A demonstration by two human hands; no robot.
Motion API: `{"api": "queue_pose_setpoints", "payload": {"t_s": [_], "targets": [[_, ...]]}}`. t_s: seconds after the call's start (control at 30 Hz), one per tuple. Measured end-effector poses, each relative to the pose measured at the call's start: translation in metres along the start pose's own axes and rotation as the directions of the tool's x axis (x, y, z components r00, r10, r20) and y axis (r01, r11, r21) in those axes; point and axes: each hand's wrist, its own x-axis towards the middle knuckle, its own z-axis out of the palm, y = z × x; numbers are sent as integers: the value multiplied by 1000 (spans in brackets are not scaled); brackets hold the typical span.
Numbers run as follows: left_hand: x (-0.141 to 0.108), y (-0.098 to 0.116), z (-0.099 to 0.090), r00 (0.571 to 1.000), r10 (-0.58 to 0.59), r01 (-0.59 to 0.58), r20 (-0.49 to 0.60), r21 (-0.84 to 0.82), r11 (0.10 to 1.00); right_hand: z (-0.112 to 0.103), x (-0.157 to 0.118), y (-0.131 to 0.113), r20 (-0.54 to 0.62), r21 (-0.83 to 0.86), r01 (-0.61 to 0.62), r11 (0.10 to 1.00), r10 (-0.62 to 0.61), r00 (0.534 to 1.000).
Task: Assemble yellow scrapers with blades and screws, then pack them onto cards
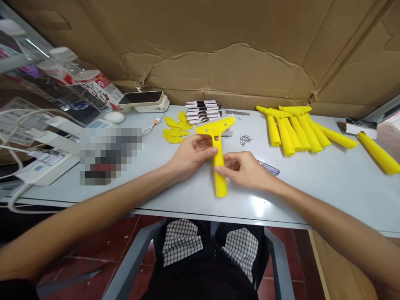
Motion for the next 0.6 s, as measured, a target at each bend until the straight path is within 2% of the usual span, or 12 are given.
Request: {"api": "queue_pose_setpoints", "payload": {"t_s": [0.07, 0.13, 0.2, 0.23, 0.27, 0.33, 0.4, 0.43, 0.47, 0.53, 0.6], "targets": [[5, 11, -1, 999, 5, -9, 33, 120, 993, -2, 1, 1, -9, 44, -13, 999, 13, 1000], [15, 30, -10, 990, -45, 0, 137, 311, 950, -5, 1, 3, -29, 91, -8, 996, 11, 1000], [31, 54, -28, 941, -138, -45, 308, 520, 853, -8, 1, 4, -50, 125, 8, 992, -2, 999], [41, 65, -38, 939, -125, -98, 321, 595, 798, -9, 1, 5, -58, 139, 16, 990, -8, 998], [52, 76, -50, 958, -67, -138, 279, 653, 745, -10, 0, 5, -63, 151, 21, 988, -11, 998], [76, 91, -74, 988, 31, -135, 150, 757, 639, -11, -1, 5, -72, 173, 24, 985, -12, 997], [101, 98, -95, 996, 88, -36, -20, 810, 585, -11, -3, 5, -74, 184, 23, 983, -10, 997], [112, 98, -103, 991, 78, 44, -107, 825, 564, -11, -4, 5, -71, 189, 22, 982, -8, 997], [122, 97, -109, 982, 19, 149, -187, 833, 534, -11, -4, 5, -67, 194, 20, 981, -7, 998], [137, 93, -117, 954, -27, 262, -300, 782, 566, -11, -6, 5, -56, 204, 15, 979, -3, 998], [147, 88, -119, 939, -47, 292, -340, 720, 630, -12, -6, 6, -49, 214, 14, 977, -3, 999]]}}
